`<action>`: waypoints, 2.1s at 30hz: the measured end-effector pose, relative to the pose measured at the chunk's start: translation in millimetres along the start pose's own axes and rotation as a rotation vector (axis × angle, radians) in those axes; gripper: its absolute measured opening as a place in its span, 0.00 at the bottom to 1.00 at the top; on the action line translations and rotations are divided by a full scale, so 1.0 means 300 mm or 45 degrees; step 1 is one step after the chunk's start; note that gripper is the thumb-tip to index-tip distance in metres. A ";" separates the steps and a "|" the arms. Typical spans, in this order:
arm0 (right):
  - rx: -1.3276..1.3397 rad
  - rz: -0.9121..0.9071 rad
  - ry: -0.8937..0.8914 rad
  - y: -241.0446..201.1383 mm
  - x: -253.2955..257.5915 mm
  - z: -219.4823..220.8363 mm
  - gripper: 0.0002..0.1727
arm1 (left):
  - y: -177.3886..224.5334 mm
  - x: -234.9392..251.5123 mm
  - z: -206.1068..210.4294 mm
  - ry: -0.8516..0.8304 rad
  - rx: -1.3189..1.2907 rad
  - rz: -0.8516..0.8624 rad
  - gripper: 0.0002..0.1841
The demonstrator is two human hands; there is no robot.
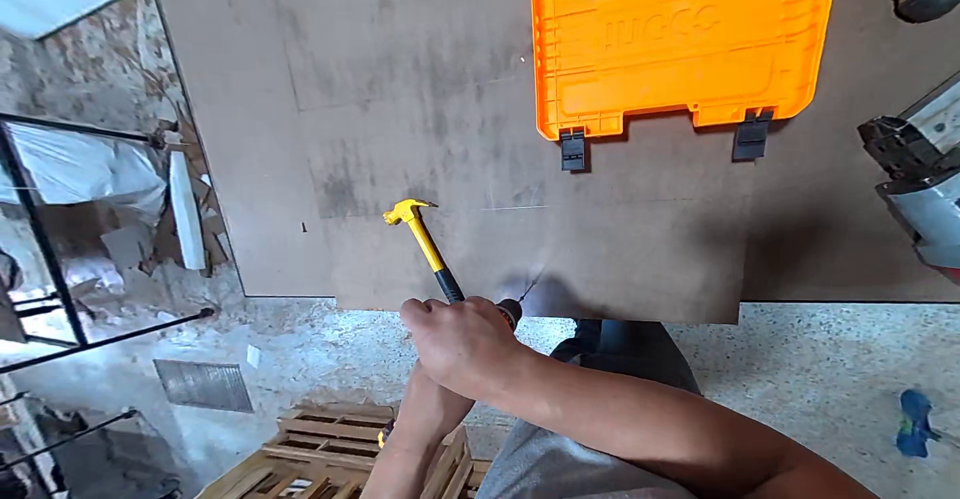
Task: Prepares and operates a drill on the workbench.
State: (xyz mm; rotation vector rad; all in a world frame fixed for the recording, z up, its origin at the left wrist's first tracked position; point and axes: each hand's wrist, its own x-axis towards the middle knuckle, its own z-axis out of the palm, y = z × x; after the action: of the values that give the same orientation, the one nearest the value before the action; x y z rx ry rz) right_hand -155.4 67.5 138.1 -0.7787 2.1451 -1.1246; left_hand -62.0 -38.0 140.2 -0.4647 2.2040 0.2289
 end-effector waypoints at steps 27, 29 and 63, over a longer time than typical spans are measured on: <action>0.026 0.063 0.037 0.047 0.045 0.028 0.07 | -0.022 0.068 0.012 -0.022 -0.156 -0.001 0.18; 0.023 0.062 0.047 0.051 0.043 0.033 0.06 | -0.019 0.068 0.015 -0.020 -0.161 -0.002 0.16; 0.076 -0.063 0.102 0.110 -0.043 0.043 0.14 | 0.021 -0.023 0.214 0.091 -0.767 -0.232 0.15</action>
State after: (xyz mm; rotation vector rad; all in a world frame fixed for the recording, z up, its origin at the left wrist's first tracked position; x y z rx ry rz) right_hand -145.1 85.7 106.8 -0.7760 2.1573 -1.2592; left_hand -14.7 -10.1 105.7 -1.0078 2.1194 0.7949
